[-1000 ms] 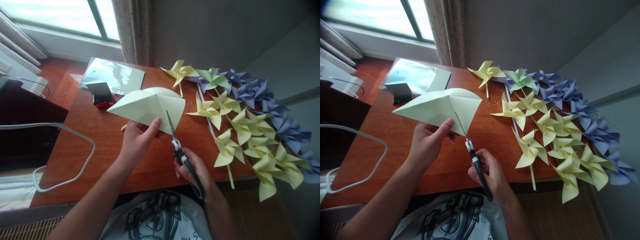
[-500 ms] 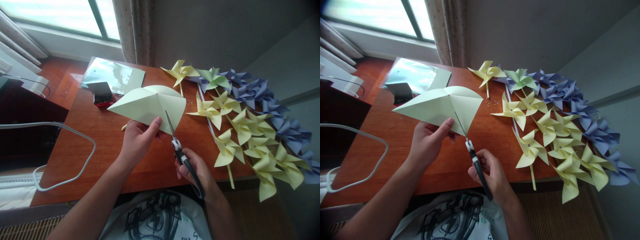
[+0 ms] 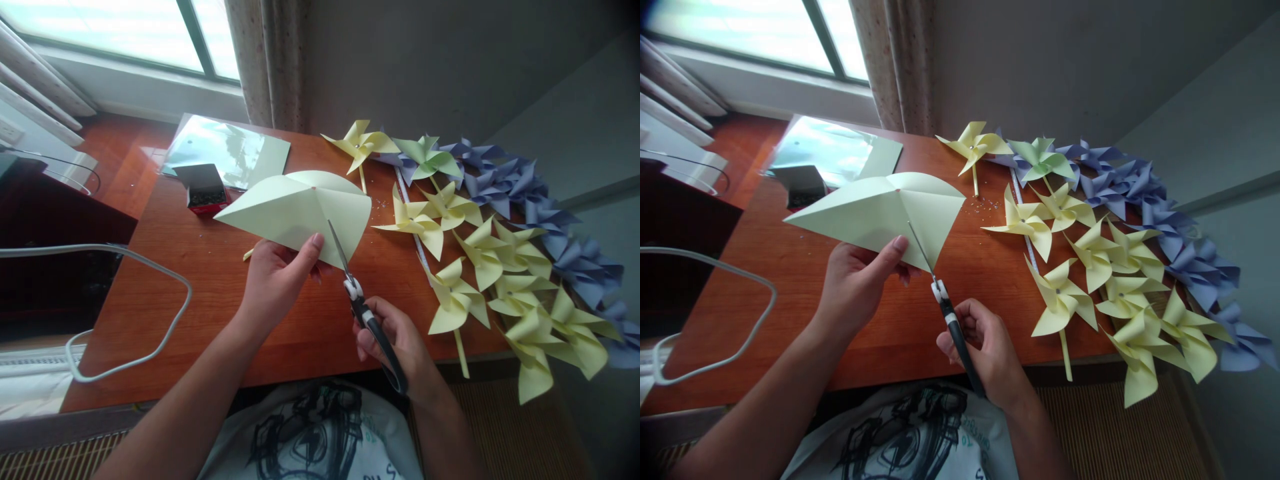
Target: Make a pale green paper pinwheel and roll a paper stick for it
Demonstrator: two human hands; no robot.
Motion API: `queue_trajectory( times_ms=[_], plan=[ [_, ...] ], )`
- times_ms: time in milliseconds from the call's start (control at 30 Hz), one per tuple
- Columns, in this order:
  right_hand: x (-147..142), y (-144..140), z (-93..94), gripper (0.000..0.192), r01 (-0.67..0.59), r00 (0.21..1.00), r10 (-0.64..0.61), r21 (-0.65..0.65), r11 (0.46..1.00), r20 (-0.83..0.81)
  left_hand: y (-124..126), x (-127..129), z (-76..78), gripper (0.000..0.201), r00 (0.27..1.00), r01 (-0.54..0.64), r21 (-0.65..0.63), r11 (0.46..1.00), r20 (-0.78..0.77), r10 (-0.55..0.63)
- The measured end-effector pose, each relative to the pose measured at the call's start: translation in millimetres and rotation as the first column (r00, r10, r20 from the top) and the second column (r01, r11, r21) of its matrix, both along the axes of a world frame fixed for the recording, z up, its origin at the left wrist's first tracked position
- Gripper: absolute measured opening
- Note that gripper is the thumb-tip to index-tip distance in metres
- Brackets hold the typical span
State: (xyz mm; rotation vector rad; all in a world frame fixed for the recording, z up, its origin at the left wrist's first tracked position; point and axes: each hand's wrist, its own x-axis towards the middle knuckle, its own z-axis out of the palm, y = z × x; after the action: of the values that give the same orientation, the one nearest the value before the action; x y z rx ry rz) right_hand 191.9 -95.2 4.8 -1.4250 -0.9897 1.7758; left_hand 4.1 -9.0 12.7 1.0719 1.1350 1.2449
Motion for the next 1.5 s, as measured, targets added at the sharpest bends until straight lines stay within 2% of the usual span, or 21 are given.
queue_trajectory(
  times_ms=[733,1133,1500],
  plan=[
    [-0.4,1.4,1.6,0.041,0.064,0.998,-0.065,-0.045,0.997,-0.004,-1.0,-0.5,1.6,0.029,1.0,-0.011,-0.035,0.999,-0.008,0.011],
    [-1.0,1.0,1.4,0.038,0.059,0.998,-0.06,-0.054,0.997,-0.012,-1.1,-0.5,2.1,0.027,1.0,-0.001,-0.031,1.0,0.028,0.002],
    [0.2,-0.9,-1.2,0.043,0.029,0.999,-0.03,-0.054,0.998,-0.028,0.1,-3.0,-2.8,0.027,0.998,0.029,-0.067,0.997,0.063,-0.025]
  ],
)
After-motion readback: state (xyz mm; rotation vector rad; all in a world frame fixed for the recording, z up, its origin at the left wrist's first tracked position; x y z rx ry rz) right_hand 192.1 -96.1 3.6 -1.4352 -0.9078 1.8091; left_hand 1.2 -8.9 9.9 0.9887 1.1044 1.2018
